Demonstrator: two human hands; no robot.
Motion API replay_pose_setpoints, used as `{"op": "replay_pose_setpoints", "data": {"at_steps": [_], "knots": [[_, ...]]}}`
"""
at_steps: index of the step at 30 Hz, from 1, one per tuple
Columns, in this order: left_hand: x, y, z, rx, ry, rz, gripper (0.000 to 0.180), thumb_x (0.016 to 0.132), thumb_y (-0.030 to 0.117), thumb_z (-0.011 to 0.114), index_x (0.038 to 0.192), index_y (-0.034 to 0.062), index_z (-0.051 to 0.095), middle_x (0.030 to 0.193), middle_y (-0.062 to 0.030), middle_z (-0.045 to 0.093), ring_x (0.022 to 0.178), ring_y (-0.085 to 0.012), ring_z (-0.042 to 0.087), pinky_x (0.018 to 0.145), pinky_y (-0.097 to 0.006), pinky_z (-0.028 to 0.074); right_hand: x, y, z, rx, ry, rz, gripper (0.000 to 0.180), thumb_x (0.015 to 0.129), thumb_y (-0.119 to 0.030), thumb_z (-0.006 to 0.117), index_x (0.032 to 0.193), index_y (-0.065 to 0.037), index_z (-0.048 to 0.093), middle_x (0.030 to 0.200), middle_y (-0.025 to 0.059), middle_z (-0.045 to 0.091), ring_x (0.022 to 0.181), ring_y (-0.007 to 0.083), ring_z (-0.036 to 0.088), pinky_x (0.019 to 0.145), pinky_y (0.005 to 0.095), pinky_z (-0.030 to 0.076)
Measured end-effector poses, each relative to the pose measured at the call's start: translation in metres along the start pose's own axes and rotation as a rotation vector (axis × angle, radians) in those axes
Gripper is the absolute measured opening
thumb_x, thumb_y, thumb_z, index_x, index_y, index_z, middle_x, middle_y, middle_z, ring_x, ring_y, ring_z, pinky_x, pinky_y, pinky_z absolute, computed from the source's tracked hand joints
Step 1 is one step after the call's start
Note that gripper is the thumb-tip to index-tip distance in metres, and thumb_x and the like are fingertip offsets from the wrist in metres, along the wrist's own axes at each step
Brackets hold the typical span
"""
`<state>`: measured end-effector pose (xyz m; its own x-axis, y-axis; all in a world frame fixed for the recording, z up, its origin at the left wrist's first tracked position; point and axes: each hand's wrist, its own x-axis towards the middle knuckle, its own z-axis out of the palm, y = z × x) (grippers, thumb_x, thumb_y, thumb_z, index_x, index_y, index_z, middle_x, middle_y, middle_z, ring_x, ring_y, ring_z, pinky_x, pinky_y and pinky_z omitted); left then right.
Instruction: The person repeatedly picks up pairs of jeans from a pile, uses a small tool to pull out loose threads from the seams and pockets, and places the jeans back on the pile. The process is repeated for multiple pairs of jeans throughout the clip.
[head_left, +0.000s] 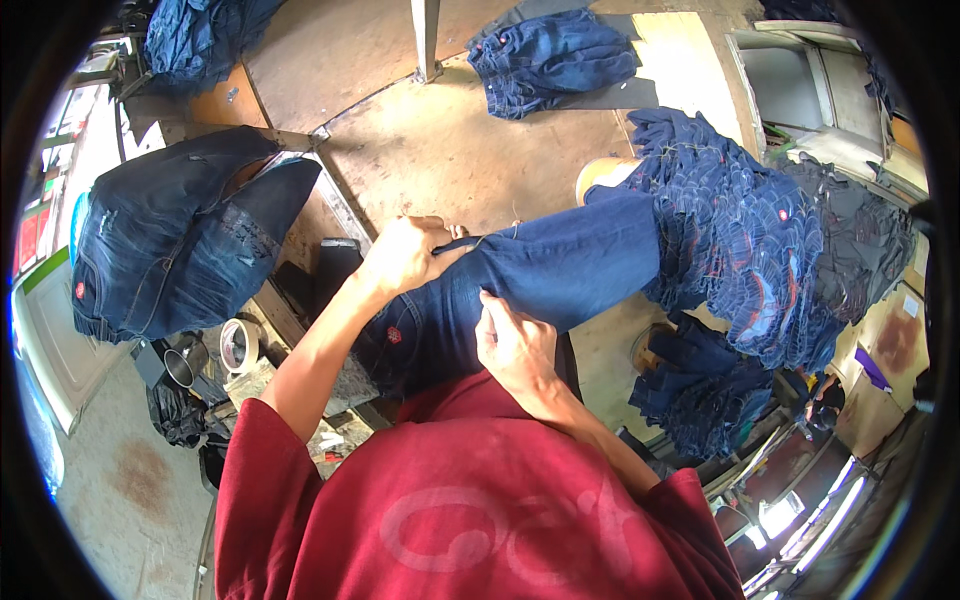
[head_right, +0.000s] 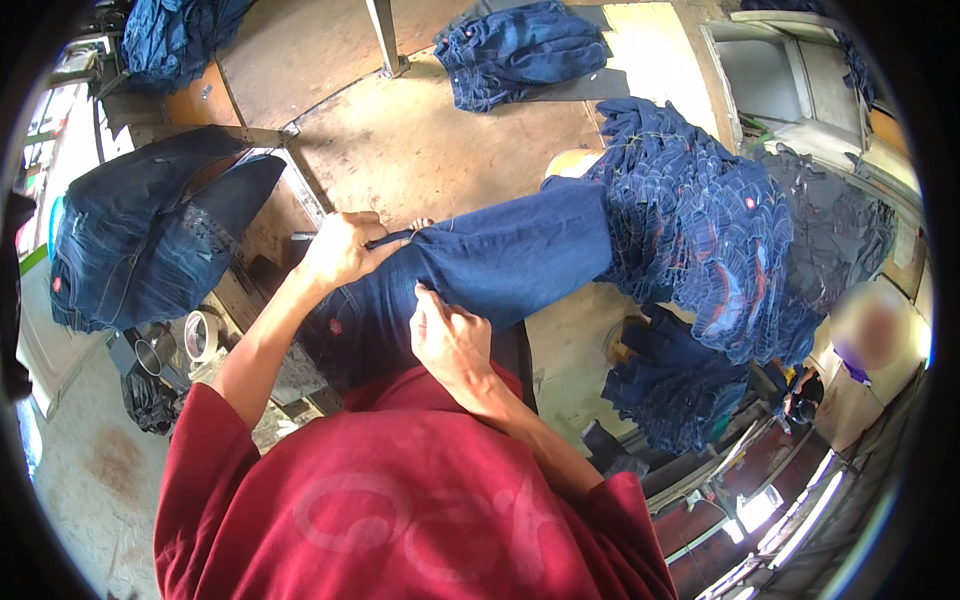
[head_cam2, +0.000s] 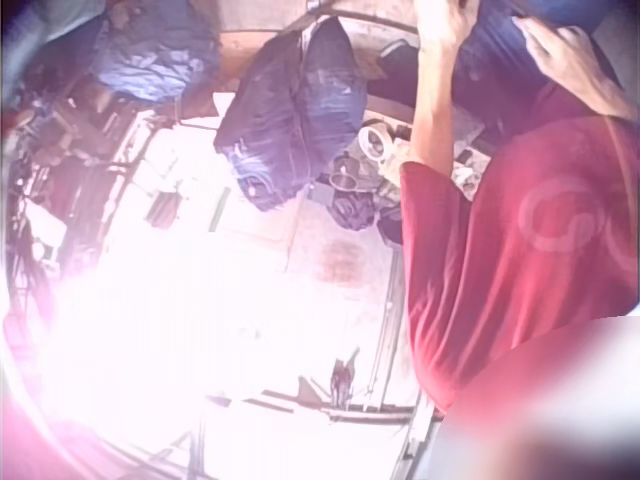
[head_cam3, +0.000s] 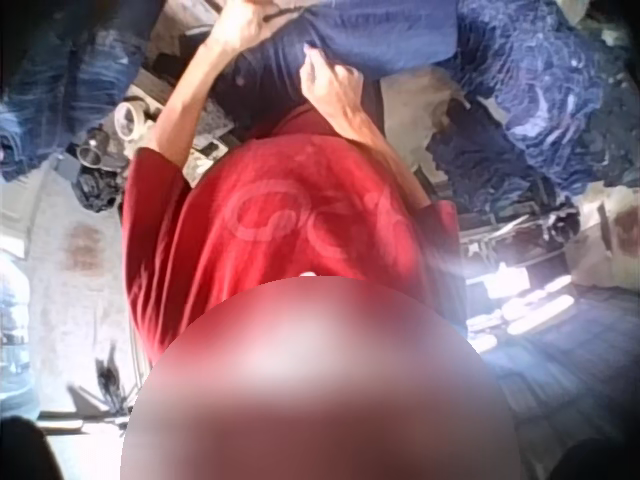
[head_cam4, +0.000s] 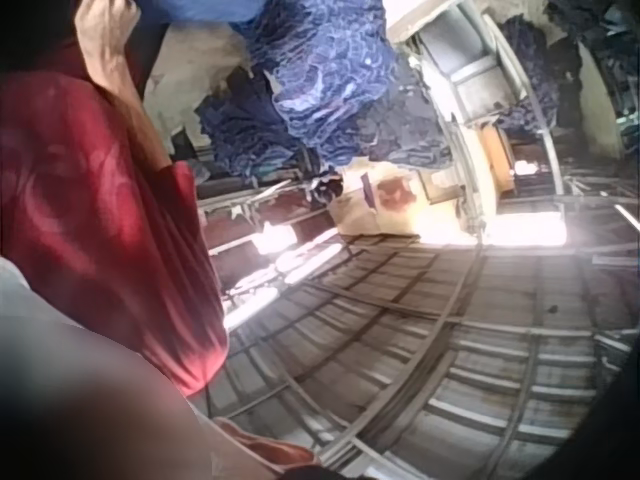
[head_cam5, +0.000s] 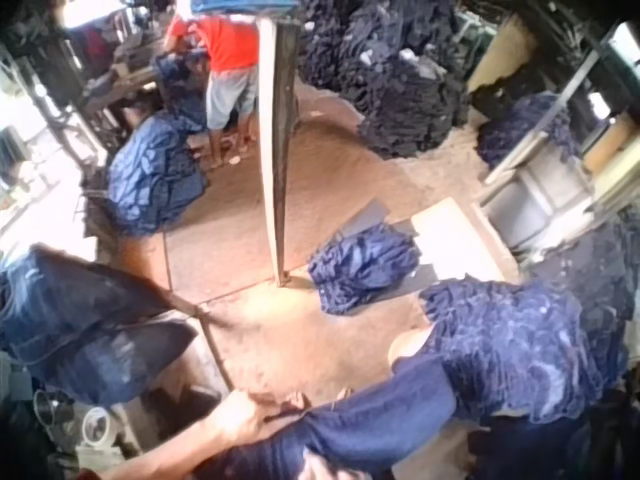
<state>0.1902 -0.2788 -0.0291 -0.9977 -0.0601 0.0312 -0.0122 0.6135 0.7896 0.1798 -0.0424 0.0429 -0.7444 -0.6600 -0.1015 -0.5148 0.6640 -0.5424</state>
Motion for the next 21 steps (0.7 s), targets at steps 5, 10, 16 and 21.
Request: {"op": "replay_pose_setpoints", "data": {"at_steps": [5,10,16,21], "knots": [[0.002,0.004,-0.01,0.04,-0.066,-0.031,0.035,0.091,0.029,0.089,0.078,-0.0008,0.075,0.075,-0.0153,0.067,0.068,-0.0369,0.07,0.065,-0.044,0.057,-0.005,0.003,-0.007,-0.006,-0.078,-0.013,0.022,0.096,-0.012,0.071,0.117,-0.008,0.075,0.068,0.0132,0.072,0.056,0.0327,0.072,0.051,0.045,0.059],[0.025,0.058,-0.015,0.214,-0.238,-0.108,0.049,0.085,0.026,0.088,0.124,-0.0002,0.074,0.113,-0.0196,0.073,0.114,-0.0386,0.068,0.099,-0.048,0.056,-0.031,0.021,-0.036,0.335,-0.022,0.019,0.023,0.096,-0.007,0.071,0.119,-0.007,0.074,0.088,0.0129,0.08,0.067,0.0317,0.077,0.062,0.0421,0.063],[0.103,0.151,0.118,0.453,0.102,-0.19,0.116,0.081,0.081,0.079,0.157,-0.002,0.052,0.141,-0.0319,0.067,0.139,-0.0486,0.059,0.113,-0.059,0.049,-0.076,0.056,-0.064,0.416,0.04,0.046,0.029,0.093,-0.002,0.073,0.121,-0.006,0.075,0.094,0.011,0.082,0.075,0.0261,0.079,0.065,0.0371,0.063],[0.149,0.091,0.148,0.112,-0.113,-0.33,0.081,0.1,0.076,0.06,0.078,0.0006,0.081,0.074,-0.0239,0.075,0.077,-0.0422,0.079,0.076,-0.049,0.064,-0.087,0.084,-0.078,0.45,0.138,0.08,0.027,0.092,-0.001,0.075,0.118,-0.004,0.078,0.1,0.0107,0.083,0.077,0.0238,0.08,0.067,0.0349,0.064]]}}
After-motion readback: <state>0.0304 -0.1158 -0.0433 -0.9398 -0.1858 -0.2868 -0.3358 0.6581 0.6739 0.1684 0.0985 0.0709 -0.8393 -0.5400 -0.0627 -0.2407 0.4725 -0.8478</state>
